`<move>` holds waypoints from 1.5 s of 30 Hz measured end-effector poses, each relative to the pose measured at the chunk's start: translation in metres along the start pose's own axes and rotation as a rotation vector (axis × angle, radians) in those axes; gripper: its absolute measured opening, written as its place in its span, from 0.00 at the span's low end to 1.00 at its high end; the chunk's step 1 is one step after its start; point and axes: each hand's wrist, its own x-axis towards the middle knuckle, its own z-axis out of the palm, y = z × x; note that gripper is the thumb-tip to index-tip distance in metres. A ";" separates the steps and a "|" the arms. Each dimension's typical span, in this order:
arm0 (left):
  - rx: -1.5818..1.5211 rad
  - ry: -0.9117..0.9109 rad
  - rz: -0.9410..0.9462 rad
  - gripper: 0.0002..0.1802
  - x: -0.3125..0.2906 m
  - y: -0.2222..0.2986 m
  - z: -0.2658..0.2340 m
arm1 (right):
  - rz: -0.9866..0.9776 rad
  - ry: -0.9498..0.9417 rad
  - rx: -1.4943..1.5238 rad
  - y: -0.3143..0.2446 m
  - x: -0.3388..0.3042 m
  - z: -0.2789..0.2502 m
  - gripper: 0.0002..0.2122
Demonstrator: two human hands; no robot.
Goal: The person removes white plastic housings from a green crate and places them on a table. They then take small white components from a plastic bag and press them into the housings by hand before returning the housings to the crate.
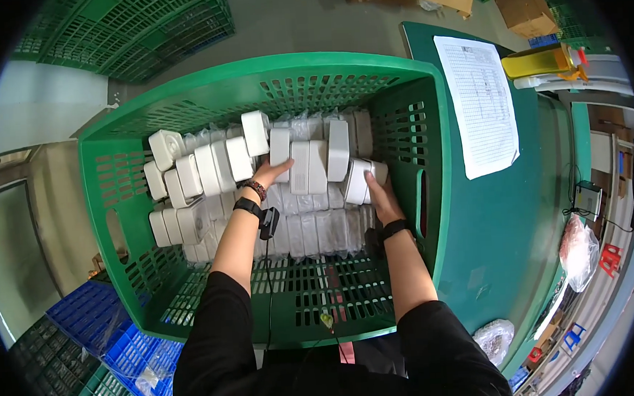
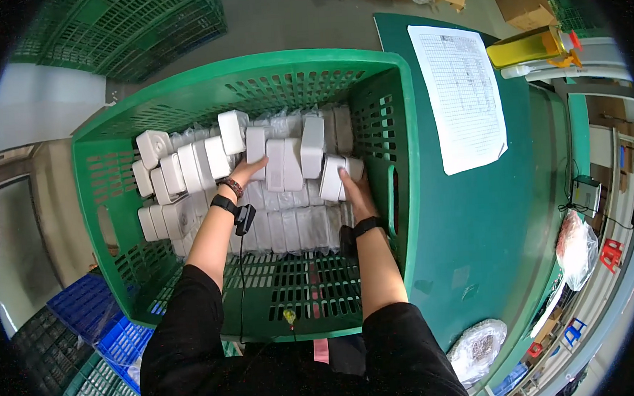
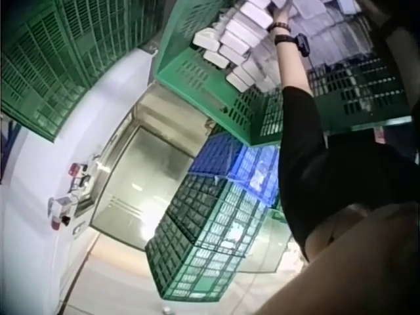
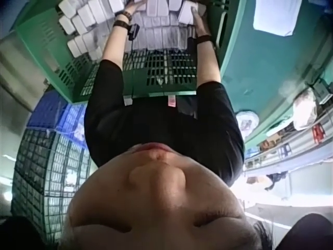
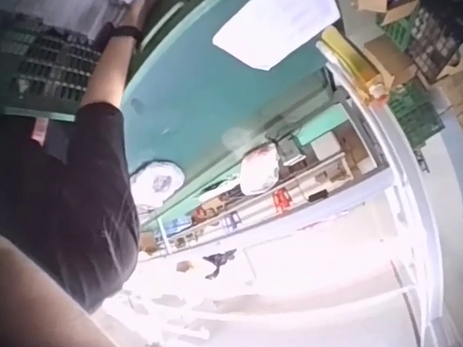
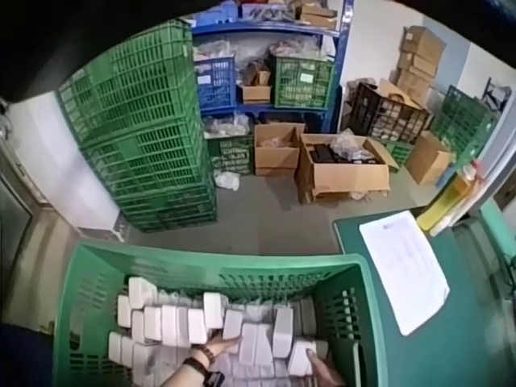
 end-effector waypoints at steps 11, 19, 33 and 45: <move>0.147 -0.157 -0.039 0.32 -0.050 0.007 0.037 | 0.131 -0.103 0.050 0.013 -0.034 -0.001 0.37; -0.040 -0.087 0.062 0.32 -0.088 -0.002 0.057 | 0.043 0.019 -0.040 -0.006 -0.066 -0.009 0.38; 0.273 -0.028 0.857 0.34 -0.441 0.249 0.062 | -0.724 -0.033 0.040 -0.286 -0.359 -0.052 0.43; 0.088 -0.176 0.749 0.31 -0.436 0.232 0.086 | -0.659 -0.126 0.151 -0.259 -0.357 -0.074 0.40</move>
